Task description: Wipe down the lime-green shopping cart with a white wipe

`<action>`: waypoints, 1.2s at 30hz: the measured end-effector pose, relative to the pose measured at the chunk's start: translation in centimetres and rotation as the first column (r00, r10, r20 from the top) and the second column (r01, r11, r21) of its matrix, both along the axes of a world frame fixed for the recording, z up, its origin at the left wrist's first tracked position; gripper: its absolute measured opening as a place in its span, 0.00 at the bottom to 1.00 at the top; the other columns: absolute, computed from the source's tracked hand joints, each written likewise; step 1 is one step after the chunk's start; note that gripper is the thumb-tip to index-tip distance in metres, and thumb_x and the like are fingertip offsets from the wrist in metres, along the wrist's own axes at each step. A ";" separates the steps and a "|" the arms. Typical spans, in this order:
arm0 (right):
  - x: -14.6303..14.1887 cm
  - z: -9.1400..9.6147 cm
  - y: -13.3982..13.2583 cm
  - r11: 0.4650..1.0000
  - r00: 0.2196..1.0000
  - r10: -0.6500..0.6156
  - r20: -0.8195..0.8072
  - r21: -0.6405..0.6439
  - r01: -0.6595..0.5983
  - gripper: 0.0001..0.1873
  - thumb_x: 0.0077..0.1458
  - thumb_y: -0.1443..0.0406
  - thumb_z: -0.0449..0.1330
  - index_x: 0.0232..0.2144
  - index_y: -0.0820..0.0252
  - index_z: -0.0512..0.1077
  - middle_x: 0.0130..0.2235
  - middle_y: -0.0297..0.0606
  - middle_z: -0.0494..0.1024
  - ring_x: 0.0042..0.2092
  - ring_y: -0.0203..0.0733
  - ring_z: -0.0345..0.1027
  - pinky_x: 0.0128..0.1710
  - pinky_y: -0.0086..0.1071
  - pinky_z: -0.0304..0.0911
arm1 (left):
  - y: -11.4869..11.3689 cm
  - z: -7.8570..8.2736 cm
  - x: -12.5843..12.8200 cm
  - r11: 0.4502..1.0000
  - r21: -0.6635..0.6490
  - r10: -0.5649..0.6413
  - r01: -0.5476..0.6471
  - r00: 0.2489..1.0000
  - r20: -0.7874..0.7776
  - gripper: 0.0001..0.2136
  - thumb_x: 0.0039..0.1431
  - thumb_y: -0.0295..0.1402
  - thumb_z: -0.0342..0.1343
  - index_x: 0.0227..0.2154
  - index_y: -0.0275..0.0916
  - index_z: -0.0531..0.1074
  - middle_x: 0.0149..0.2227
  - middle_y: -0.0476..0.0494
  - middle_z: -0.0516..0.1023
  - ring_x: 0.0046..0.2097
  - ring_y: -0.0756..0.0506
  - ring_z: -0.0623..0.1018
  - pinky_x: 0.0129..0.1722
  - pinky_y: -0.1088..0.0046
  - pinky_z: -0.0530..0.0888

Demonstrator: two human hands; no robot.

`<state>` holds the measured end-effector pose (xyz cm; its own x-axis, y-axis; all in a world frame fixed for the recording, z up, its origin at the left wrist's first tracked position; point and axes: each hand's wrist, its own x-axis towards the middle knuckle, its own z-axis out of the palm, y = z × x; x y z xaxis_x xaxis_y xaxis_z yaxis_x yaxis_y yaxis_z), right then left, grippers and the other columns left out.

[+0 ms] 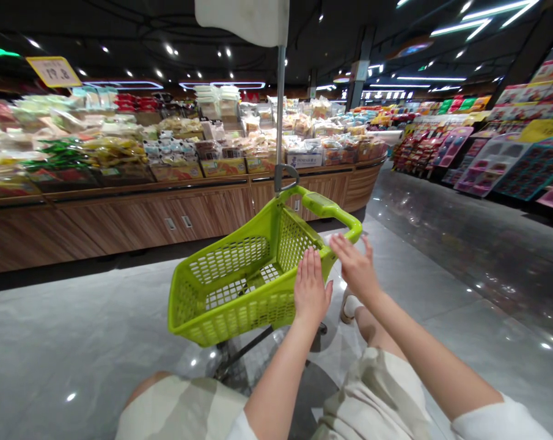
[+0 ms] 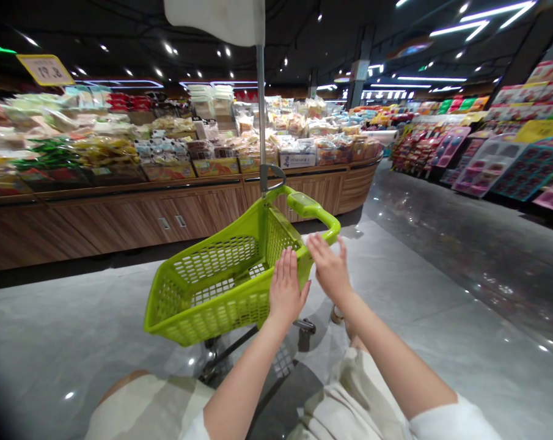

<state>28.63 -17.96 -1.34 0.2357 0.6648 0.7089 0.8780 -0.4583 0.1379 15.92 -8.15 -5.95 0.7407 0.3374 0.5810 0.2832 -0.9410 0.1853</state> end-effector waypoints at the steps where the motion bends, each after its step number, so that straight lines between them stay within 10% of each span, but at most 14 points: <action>1: -0.3 -0.1 0.1 0.995 0.997 0.075 0.023 -0.060 -0.074 0.32 0.54 0.77 0.45 0.61 0.59 0.62 0.61 0.42 0.68 0.64 0.40 0.59 0.67 0.47 0.32 | 0.0 0.0 0.0 1.000 0.001 -0.002 0.002 1.000 -0.004 0.39 0.61 0.37 0.51 0.68 0.27 0.37 0.70 0.31 0.45 0.71 0.40 0.43 0.68 0.57 0.54; 8: 0.8 0.6 0.2 0.976 0.982 -0.174 -0.067 0.124 0.181 0.31 0.53 0.77 0.47 0.58 0.59 0.65 0.58 0.45 0.72 0.63 0.48 0.60 0.64 0.57 0.30 | -0.1 0.0 0.1 1.000 0.003 -0.010 0.010 1.000 -0.004 0.40 0.61 0.39 0.51 0.67 0.26 0.37 0.71 0.31 0.44 0.71 0.40 0.42 0.67 0.56 0.55; 13: -0.5 0.2 0.7 0.992 0.997 0.069 0.020 -0.104 -0.066 0.30 0.54 0.77 0.46 0.58 0.59 0.65 0.60 0.42 0.71 0.63 0.41 0.59 0.66 0.49 0.31 | -0.1 -0.1 0.1 1.000 -0.006 -0.012 0.012 1.000 -0.002 0.40 0.60 0.36 0.52 0.67 0.25 0.38 0.70 0.30 0.45 0.71 0.40 0.43 0.68 0.57 0.54; 18: 0.6 0.9 0.0 0.971 0.978 -0.199 -0.061 0.124 0.206 0.29 0.54 0.77 0.46 0.57 0.60 0.67 0.57 0.44 0.73 0.63 0.50 0.59 0.64 0.58 0.27 | -0.1 0.1 -0.1 1.000 -0.007 -0.023 0.023 1.000 -0.002 0.40 0.60 0.39 0.53 0.67 0.25 0.40 0.70 0.29 0.45 0.71 0.40 0.44 0.68 0.57 0.55; 23: -1.1 0.3 0.5 0.995 0.999 0.049 0.015 -0.084 -0.048 0.32 0.53 0.77 0.46 0.59 0.59 0.65 0.59 0.43 0.71 0.63 0.43 0.59 0.66 0.50 0.32 | -0.2 0.0 -0.2 1.000 -0.014 -0.018 0.018 1.000 0.005 0.39 0.60 0.36 0.53 0.67 0.25 0.41 0.70 0.30 0.46 0.71 0.39 0.44 0.68 0.57 0.54; 28: -0.4 0.6 0.0 0.977 0.982 -0.176 -0.063 0.110 0.182 0.31 0.53 0.77 0.47 0.58 0.57 0.66 0.58 0.44 0.72 0.64 0.50 0.57 0.64 0.59 0.27 | -0.3 -0.1 -0.2 1.000 -0.008 -0.023 0.023 1.000 0.007 0.40 0.60 0.39 0.54 0.67 0.25 0.40 0.70 0.30 0.45 0.71 0.40 0.43 0.68 0.57 0.55; 33: -2.0 0.1 0.3 0.996 0.998 0.065 0.006 -0.063 -0.064 0.31 0.54 0.76 0.46 0.58 0.57 0.66 0.59 0.42 0.71 0.64 0.44 0.58 0.66 0.50 0.34 | -0.3 -0.2 -0.3 1.000 0.011 -0.004 0.004 1.000 0.003 0.39 0.60 0.37 0.52 0.67 0.24 0.40 0.70 0.30 0.46 0.71 0.40 0.43 0.68 0.57 0.54; 36: -0.2 0.9 -0.6 0.998 0.998 -0.051 -0.022 0.028 0.052 0.31 0.53 0.76 0.48 0.57 0.54 0.67 0.57 0.41 0.73 0.65 0.49 0.56 0.64 0.57 0.30 | -0.3 -0.1 -0.5 1.000 0.022 -0.020 0.020 1.000 -0.008 0.39 0.60 0.38 0.52 0.67 0.25 0.41 0.70 0.31 0.45 0.71 0.40 0.42 0.68 0.58 0.54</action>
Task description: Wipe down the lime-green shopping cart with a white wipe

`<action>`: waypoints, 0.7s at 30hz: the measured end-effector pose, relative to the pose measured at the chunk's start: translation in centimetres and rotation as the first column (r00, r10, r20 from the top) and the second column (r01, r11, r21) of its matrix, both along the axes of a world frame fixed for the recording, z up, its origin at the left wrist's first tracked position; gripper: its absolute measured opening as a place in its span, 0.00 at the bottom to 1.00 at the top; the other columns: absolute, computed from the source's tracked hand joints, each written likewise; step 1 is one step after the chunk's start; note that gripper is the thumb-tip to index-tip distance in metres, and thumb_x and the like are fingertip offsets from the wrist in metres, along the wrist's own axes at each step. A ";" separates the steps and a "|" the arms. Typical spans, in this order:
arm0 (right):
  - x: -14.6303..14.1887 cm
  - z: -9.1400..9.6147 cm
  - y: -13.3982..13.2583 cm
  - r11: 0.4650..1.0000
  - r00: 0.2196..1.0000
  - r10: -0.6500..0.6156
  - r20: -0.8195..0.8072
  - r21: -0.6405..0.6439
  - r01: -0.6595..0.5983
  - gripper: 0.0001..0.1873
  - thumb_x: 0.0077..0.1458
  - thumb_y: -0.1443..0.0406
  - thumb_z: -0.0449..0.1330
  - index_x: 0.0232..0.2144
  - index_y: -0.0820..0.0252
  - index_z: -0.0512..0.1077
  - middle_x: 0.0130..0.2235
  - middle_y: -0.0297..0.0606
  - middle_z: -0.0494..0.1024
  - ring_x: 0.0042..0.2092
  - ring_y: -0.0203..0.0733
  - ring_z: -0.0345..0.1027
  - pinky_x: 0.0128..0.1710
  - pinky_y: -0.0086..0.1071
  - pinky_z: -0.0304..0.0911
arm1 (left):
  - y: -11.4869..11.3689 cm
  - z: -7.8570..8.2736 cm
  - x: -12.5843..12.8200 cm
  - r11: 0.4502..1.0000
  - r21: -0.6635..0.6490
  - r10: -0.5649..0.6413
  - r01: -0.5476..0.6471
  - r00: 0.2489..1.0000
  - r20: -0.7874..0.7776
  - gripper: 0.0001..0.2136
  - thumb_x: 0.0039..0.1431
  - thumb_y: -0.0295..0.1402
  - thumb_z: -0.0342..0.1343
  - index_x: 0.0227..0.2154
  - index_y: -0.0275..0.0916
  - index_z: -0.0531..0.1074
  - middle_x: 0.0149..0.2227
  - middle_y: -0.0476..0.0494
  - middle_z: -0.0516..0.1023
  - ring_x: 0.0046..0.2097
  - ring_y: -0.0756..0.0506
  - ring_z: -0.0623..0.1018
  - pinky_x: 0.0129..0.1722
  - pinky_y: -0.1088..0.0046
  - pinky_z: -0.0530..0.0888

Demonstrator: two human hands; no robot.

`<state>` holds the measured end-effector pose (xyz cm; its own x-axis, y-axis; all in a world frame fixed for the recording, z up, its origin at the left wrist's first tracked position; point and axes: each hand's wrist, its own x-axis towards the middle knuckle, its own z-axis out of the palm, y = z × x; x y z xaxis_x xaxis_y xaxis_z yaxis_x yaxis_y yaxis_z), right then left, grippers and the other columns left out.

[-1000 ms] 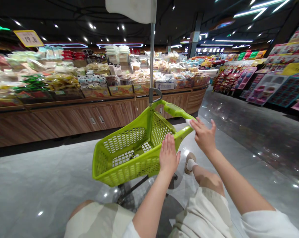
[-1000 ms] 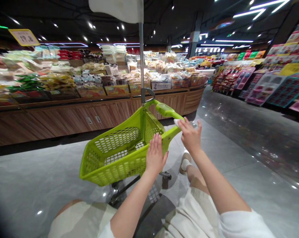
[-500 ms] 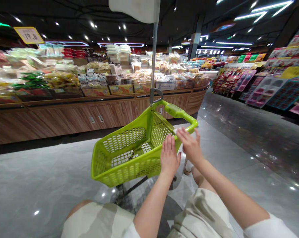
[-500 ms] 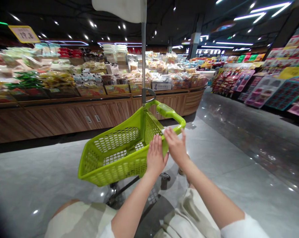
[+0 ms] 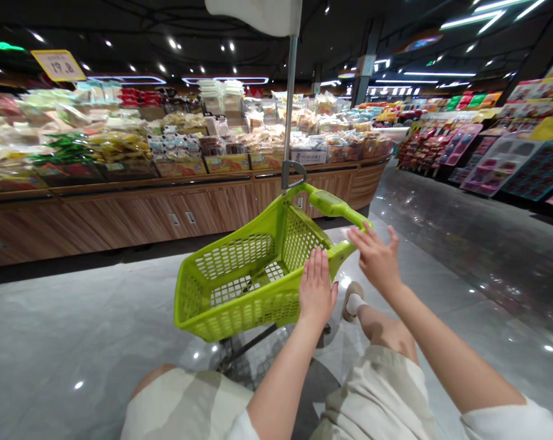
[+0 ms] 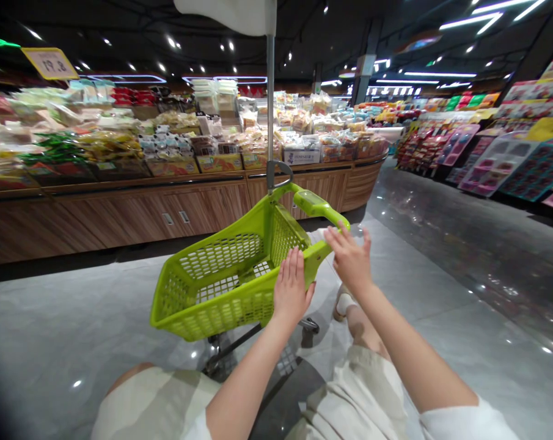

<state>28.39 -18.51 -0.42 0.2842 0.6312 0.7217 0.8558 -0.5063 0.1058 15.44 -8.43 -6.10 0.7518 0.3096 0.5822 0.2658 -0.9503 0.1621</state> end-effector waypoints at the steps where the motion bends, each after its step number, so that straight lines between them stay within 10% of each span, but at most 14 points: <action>1: 0.6 0.2 -0.2 0.996 0.997 -0.070 -0.024 0.056 0.071 0.31 0.53 0.76 0.48 0.57 0.55 0.67 0.57 0.42 0.74 0.65 0.51 0.56 0.64 0.59 0.29 | 0.0 0.0 0.0 1.000 0.000 0.000 0.000 1.000 -0.001 0.39 0.61 0.39 0.52 0.67 0.25 0.41 0.71 0.31 0.44 0.71 0.40 0.42 0.68 0.58 0.54; 9: -2.6 -1.2 0.5 0.981 0.988 0.152 0.037 -0.125 -0.147 0.32 0.53 0.77 0.47 0.59 0.56 0.65 0.60 0.41 0.70 0.65 0.44 0.57 0.66 0.50 0.35 | 0.0 0.0 0.0 1.000 -0.006 -0.003 0.003 1.000 0.003 0.38 0.60 0.37 0.53 0.67 0.24 0.41 0.70 0.30 0.47 0.71 0.39 0.44 0.68 0.57 0.54; 15: 5.1 2.5 -1.4 1.000 0.999 -0.010 -0.035 -0.017 0.009 0.27 0.52 0.75 0.49 0.50 0.51 0.72 0.53 0.36 0.77 0.64 0.50 0.58 0.63 0.58 0.32 | 0.5 0.2 -0.4 0.999 -0.008 -0.043 0.044 0.999 0.026 0.39 0.61 0.39 0.53 0.67 0.25 0.42 0.69 0.31 0.49 0.71 0.39 0.47 0.67 0.57 0.56; 21: 9.1 3.5 -1.6 0.949 0.893 0.305 -0.331 0.026 -0.315 0.21 0.52 0.71 0.47 0.40 0.50 0.75 0.46 0.33 0.81 0.60 0.49 0.65 0.63 0.58 0.37 | 1.1 -0.3 -0.1 0.988 -0.112 -0.089 0.108 0.983 0.162 0.30 0.63 0.41 0.50 0.64 0.32 0.51 0.62 0.33 0.64 0.64 0.40 0.62 0.63 0.57 0.60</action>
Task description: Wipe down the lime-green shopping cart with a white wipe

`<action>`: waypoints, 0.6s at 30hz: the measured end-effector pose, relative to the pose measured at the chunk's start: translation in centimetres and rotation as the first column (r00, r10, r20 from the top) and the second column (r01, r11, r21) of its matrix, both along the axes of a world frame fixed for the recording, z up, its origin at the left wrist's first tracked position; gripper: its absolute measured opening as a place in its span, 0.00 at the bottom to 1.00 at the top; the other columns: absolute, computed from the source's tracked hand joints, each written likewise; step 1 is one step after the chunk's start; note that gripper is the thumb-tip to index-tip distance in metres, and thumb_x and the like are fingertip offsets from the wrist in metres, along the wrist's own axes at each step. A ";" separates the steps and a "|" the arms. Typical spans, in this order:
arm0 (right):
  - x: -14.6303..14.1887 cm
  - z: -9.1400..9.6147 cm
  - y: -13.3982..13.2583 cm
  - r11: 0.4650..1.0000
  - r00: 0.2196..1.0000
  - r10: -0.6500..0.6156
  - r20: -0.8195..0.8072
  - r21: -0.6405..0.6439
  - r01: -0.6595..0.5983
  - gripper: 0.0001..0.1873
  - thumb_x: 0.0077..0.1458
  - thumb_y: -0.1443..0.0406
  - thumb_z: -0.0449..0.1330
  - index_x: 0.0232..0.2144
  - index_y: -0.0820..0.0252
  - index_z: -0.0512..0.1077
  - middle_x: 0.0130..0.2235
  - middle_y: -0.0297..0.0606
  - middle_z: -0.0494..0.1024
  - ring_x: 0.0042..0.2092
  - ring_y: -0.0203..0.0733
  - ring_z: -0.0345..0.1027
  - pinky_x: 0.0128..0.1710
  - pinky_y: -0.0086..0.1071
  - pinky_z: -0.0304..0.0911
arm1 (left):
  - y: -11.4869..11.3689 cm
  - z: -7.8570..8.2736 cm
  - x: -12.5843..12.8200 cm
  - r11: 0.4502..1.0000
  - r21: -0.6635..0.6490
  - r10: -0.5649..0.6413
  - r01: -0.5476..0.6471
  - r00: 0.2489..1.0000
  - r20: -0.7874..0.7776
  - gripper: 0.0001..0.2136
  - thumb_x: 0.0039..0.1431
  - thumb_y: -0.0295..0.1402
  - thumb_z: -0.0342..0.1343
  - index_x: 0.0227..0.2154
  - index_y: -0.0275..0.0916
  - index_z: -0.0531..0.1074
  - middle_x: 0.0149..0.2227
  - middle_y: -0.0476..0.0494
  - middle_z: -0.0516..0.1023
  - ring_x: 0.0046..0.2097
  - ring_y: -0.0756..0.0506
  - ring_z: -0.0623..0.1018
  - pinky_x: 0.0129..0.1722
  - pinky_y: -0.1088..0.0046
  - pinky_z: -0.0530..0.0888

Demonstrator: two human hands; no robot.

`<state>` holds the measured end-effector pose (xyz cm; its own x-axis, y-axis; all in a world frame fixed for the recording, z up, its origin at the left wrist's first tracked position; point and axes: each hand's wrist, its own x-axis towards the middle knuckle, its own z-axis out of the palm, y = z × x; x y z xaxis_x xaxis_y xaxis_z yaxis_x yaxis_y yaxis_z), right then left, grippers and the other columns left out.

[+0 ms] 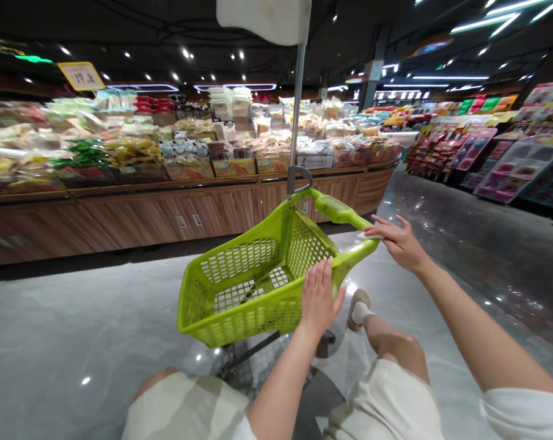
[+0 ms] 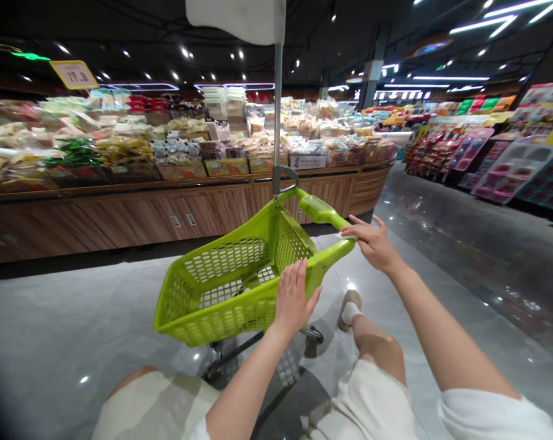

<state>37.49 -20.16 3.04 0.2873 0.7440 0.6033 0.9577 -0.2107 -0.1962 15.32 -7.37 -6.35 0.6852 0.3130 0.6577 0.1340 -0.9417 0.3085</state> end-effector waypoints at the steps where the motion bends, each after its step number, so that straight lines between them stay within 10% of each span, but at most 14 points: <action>1: -0.1 -0.2 -0.1 0.999 0.998 0.038 -0.049 0.021 -0.037 0.19 0.53 0.70 0.46 0.39 0.51 0.74 0.45 0.34 0.81 0.59 0.48 0.66 0.63 0.57 0.37 | 0.2 -0.1 -0.1 0.999 -0.036 -0.007 0.008 1.000 0.029 0.28 0.64 0.42 0.49 0.63 0.34 0.54 0.59 0.34 0.67 0.61 0.40 0.65 0.62 0.57 0.61; 13: -10.2 -2.3 -1.0 0.937 0.962 0.218 -0.166 0.313 -0.158 0.17 0.58 0.63 0.46 0.37 0.54 0.75 0.40 0.39 0.79 0.47 0.48 0.73 0.62 0.49 0.48 | 4.7 -1.8 -5.4 1.000 0.002 -0.015 0.015 0.992 0.128 0.19 0.66 0.39 0.39 0.52 0.40 0.68 0.46 0.38 0.75 0.50 0.42 0.72 0.51 0.61 0.67; 18: -14.7 -2.2 1.6 0.928 0.961 0.244 -0.128 0.320 -0.193 0.17 0.57 0.67 0.47 0.43 0.53 0.73 0.42 0.36 0.78 0.48 0.45 0.70 0.60 0.46 0.49 | 10.6 0.8 -7.9 0.997 0.052 0.058 -0.061 0.997 0.056 0.17 0.67 0.35 0.39 0.51 0.44 0.70 0.48 0.43 0.77 0.53 0.45 0.72 0.58 0.58 0.61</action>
<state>22.80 -18.53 0.83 0.2516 0.5896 0.7675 0.9225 0.0938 -0.3745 7.40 3.24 -5.60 0.6296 0.3149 0.7102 0.1745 -0.9481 0.2657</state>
